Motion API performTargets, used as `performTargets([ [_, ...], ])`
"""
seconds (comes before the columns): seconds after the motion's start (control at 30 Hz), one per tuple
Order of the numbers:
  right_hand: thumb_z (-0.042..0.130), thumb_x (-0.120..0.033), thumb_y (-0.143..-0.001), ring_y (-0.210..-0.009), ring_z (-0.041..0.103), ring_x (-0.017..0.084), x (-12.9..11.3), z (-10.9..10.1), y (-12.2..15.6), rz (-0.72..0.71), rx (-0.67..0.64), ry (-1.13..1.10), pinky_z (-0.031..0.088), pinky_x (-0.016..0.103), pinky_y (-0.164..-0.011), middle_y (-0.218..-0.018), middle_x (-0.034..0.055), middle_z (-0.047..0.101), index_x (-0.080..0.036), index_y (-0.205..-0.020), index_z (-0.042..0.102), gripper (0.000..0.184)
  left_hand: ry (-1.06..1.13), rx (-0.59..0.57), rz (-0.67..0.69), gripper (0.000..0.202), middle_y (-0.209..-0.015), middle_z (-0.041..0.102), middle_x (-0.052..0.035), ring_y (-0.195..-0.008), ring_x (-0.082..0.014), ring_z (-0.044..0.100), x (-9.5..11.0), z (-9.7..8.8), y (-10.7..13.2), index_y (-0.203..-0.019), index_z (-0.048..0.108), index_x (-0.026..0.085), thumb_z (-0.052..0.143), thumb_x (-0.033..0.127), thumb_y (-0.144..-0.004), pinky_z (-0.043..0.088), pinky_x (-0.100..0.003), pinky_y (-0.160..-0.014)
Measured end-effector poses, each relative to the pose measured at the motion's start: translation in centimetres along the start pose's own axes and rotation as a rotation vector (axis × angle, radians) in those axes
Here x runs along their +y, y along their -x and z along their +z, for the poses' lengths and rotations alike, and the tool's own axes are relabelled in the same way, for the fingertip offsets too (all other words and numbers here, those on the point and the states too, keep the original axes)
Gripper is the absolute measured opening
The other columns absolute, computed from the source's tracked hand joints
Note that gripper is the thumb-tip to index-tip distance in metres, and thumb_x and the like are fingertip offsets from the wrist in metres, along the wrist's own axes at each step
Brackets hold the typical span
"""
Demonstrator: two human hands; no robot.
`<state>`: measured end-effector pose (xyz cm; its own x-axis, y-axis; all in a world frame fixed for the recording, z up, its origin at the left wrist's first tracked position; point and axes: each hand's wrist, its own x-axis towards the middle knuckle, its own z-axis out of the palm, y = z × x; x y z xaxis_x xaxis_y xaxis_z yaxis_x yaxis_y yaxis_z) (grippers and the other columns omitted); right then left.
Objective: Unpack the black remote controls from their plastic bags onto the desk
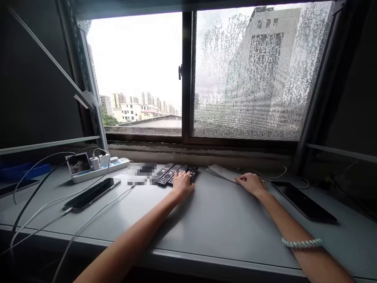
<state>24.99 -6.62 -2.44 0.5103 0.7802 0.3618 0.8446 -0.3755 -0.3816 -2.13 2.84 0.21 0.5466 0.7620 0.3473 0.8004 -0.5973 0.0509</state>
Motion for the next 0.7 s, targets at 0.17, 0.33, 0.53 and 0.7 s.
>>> performTargets([
  [0.17, 0.053, -0.037, -0.074, -0.099, 0.059, 0.026, 0.7, 0.5, -0.3, -0.095, 0.026, 0.057, 0.046, 0.035, -0.079, -0.107, 0.0026, 0.064, -0.026, -0.093, 0.068, 0.026, 0.010, 0.006, 0.015, 0.037, -0.106, 0.059, -0.0147, -0.106, -0.0272, 0.048, 0.2, -0.1, 0.1, -0.105, 0.056, 0.012, 0.054, 0.030, -0.073, 0.031, -0.041, -0.096],
  [0.33, 0.053, -0.031, -0.076, -0.103, 0.057, 0.024, 1.2, 0.9, -0.7, -0.133, -0.063, 0.087, 0.043, 0.037, -0.087, -0.110, 0.0034, 0.063, -0.026, -0.112, 0.060, 0.037, 0.009, 0.006, 0.013, 0.038, -0.108, 0.057, -0.0160, -0.107, -0.0278, 0.047, 0.2, -0.1, 0.2, -0.106, 0.056, 0.011, 0.051, 0.031, -0.074, 0.031, -0.040, -0.095],
  [0.53, 0.042, -0.030, -0.083, -0.100, 0.059, 0.023, 0.8, 1.1, -0.8, -0.099, -0.128, 0.095, 0.045, 0.035, -0.083, -0.106, 0.0040, 0.066, -0.025, -0.100, 0.067, 0.031, -0.015, -0.013, -0.014, 0.044, -0.108, 0.057, -0.0179, -0.111, -0.0299, 0.043, 0.3, 0.2, 0.2, -0.108, 0.055, 0.008, 0.050, 0.036, -0.075, 0.028, -0.040, -0.096],
  [0.7, 0.038, -0.030, -0.086, -0.099, 0.059, 0.024, 0.1, 0.6, -0.3, -0.063, -0.092, 0.124, 0.047, 0.034, -0.075, -0.105, 0.0039, 0.066, -0.026, -0.100, 0.068, 0.034, 0.009, -0.014, -0.028, 0.043, -0.106, 0.059, -0.0175, -0.109, -0.0292, 0.044, 0.2, 0.2, 0.1, -0.108, 0.053, 0.008, 0.049, 0.035, -0.075, 0.031, -0.039, -0.093],
])
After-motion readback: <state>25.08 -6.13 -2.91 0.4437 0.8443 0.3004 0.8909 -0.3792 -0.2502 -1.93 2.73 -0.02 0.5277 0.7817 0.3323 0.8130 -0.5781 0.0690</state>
